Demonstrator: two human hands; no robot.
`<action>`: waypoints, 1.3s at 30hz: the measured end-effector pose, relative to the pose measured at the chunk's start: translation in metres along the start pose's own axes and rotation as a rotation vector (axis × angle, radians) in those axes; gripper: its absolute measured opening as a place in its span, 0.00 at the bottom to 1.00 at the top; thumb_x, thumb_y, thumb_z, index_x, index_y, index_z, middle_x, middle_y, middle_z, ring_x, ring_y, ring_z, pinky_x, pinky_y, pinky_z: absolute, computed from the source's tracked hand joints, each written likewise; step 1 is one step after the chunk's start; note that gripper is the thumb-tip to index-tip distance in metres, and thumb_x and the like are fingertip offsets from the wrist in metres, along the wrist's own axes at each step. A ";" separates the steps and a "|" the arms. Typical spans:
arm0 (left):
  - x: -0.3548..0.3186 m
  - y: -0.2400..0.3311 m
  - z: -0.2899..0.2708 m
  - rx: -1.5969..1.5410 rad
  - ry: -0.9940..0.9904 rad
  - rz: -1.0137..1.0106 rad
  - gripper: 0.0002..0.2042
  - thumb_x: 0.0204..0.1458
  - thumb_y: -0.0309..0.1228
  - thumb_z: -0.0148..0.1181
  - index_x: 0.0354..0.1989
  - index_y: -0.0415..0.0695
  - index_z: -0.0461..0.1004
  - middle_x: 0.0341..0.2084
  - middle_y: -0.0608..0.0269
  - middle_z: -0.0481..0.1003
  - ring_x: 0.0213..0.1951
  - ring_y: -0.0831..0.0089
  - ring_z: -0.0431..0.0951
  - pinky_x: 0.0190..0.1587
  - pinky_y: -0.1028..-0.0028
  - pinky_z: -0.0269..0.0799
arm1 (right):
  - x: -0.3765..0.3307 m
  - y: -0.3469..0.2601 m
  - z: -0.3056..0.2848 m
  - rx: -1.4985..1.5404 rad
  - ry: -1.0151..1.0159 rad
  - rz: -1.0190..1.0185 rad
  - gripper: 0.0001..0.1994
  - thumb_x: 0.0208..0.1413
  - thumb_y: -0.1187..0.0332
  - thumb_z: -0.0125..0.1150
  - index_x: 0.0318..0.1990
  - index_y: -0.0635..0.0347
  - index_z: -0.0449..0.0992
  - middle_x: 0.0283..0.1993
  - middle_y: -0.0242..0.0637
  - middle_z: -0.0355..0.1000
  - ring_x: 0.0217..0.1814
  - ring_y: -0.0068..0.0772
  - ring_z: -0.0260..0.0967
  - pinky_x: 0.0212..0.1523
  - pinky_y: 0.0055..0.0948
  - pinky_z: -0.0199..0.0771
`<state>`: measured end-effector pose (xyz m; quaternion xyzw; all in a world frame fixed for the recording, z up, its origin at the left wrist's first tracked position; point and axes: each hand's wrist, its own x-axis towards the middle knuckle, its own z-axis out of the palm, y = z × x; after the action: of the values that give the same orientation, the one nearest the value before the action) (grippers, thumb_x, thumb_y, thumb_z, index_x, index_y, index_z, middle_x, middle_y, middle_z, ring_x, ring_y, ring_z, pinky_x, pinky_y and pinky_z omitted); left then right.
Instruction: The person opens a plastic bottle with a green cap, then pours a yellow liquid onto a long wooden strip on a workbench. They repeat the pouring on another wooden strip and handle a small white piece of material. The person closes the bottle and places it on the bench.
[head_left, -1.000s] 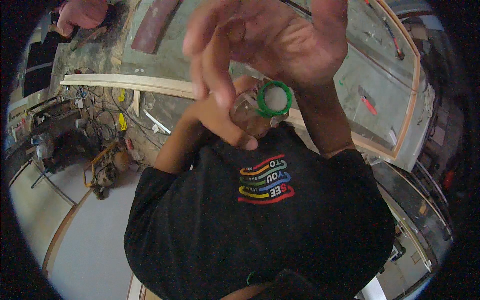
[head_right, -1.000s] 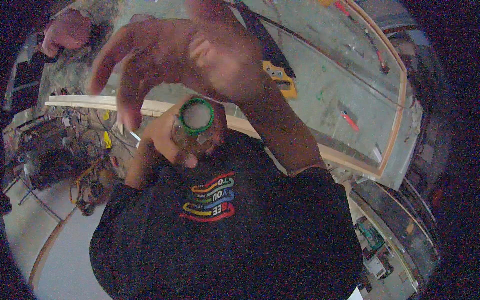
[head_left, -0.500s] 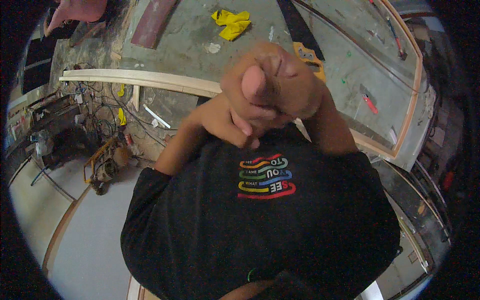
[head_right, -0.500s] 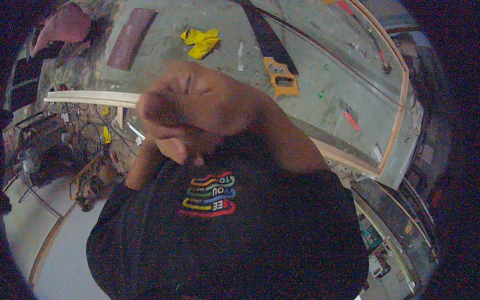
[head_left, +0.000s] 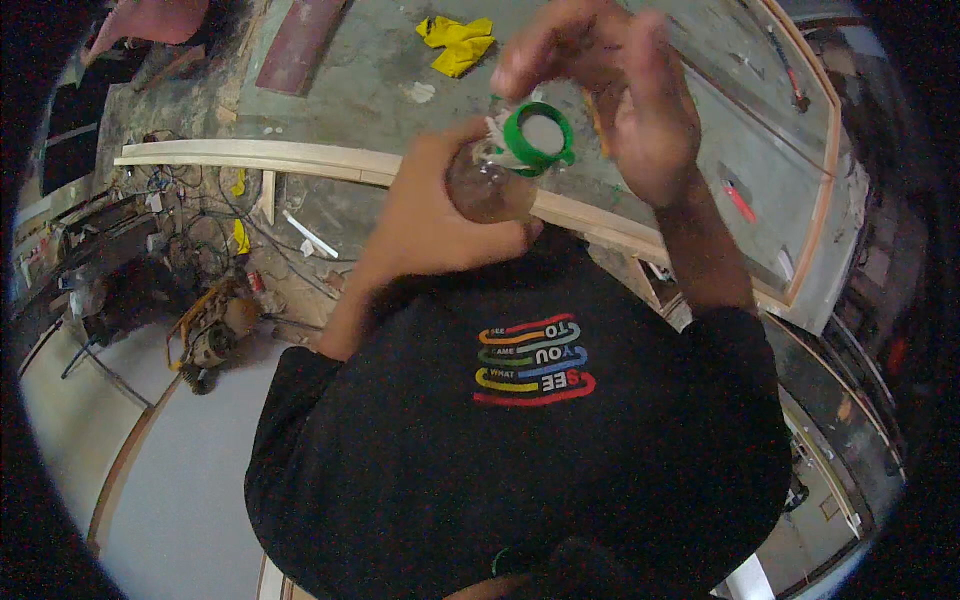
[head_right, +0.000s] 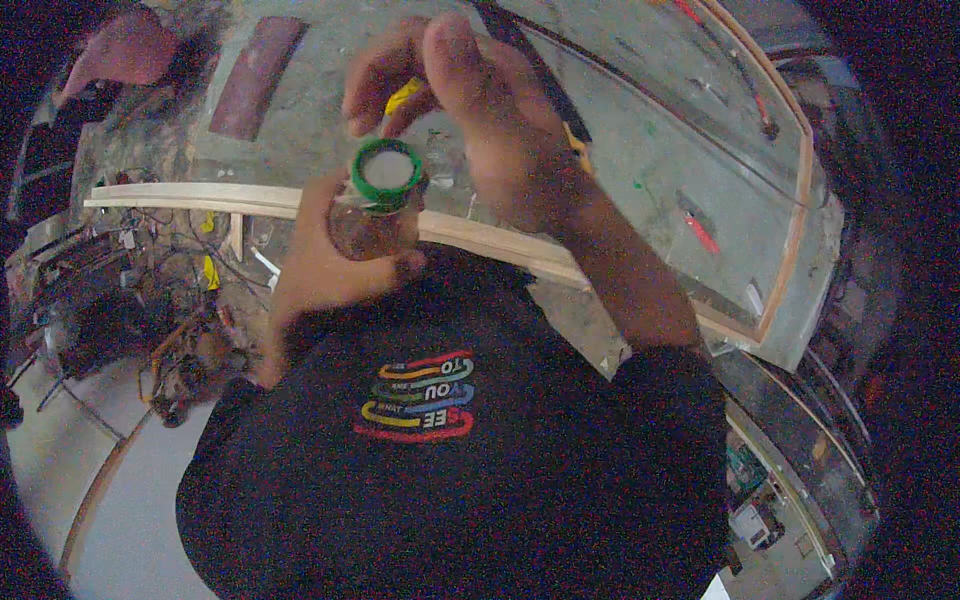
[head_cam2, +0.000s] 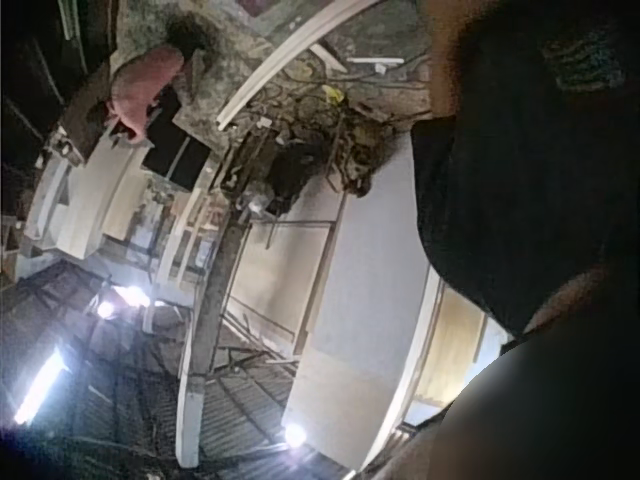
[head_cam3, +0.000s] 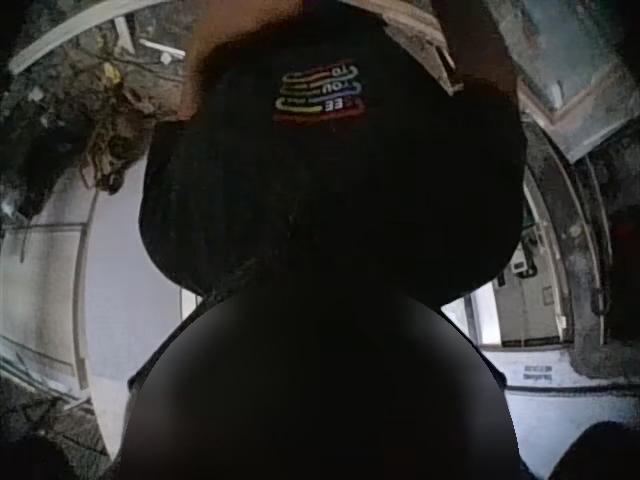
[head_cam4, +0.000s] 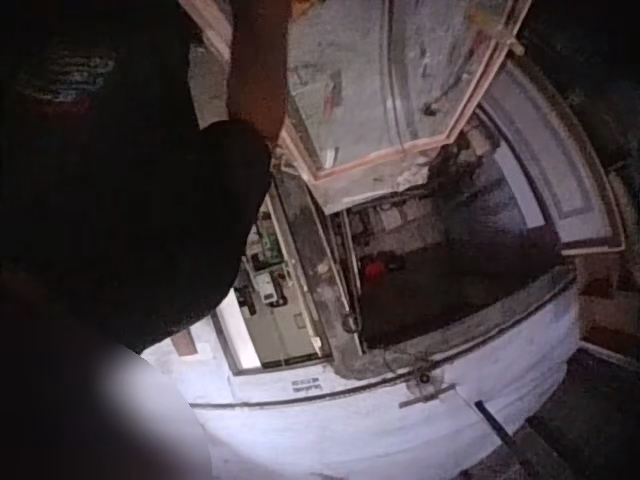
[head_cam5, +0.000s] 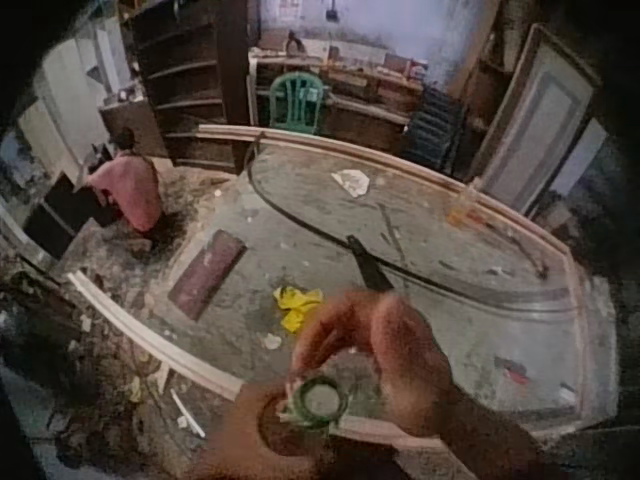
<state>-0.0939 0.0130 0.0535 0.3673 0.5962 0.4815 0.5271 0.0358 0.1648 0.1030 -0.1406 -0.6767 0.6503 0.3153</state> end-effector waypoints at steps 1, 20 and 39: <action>0.001 0.000 -0.001 0.100 0.061 0.109 0.36 0.30 0.38 0.78 0.51 0.35 0.74 0.41 0.50 0.77 0.45 0.63 0.78 0.48 0.67 0.74 | 0.009 -0.001 -0.007 -0.083 -0.072 -0.135 0.30 0.67 0.40 0.47 0.39 0.63 0.75 0.37 0.37 0.75 0.42 0.34 0.74 0.44 0.34 0.74; 0.018 0.025 0.008 0.547 -0.101 0.279 0.28 0.30 0.43 0.73 0.40 0.39 0.76 0.28 0.47 0.80 0.33 0.46 0.81 0.39 0.56 0.77 | 0.003 -0.012 -0.038 -0.997 -0.561 -0.544 0.12 0.47 0.63 0.53 0.18 0.57 0.63 0.19 0.39 0.55 0.18 0.45 0.58 0.19 0.44 0.56; 0.065 -0.027 0.040 -0.585 -1.794 -0.303 0.21 0.33 0.20 0.72 0.41 0.33 0.75 0.31 0.57 0.77 0.32 0.68 0.79 0.31 0.72 0.72 | -0.004 -0.047 -0.017 -0.814 -0.914 -1.024 0.14 0.39 0.55 0.62 0.18 0.49 0.64 0.21 0.27 0.58 0.21 0.27 0.61 0.20 0.31 0.60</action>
<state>-0.0636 0.0746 0.0104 0.3720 -0.1328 0.0774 0.9154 0.0590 0.1706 0.1465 0.3640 -0.9039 0.1197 0.1900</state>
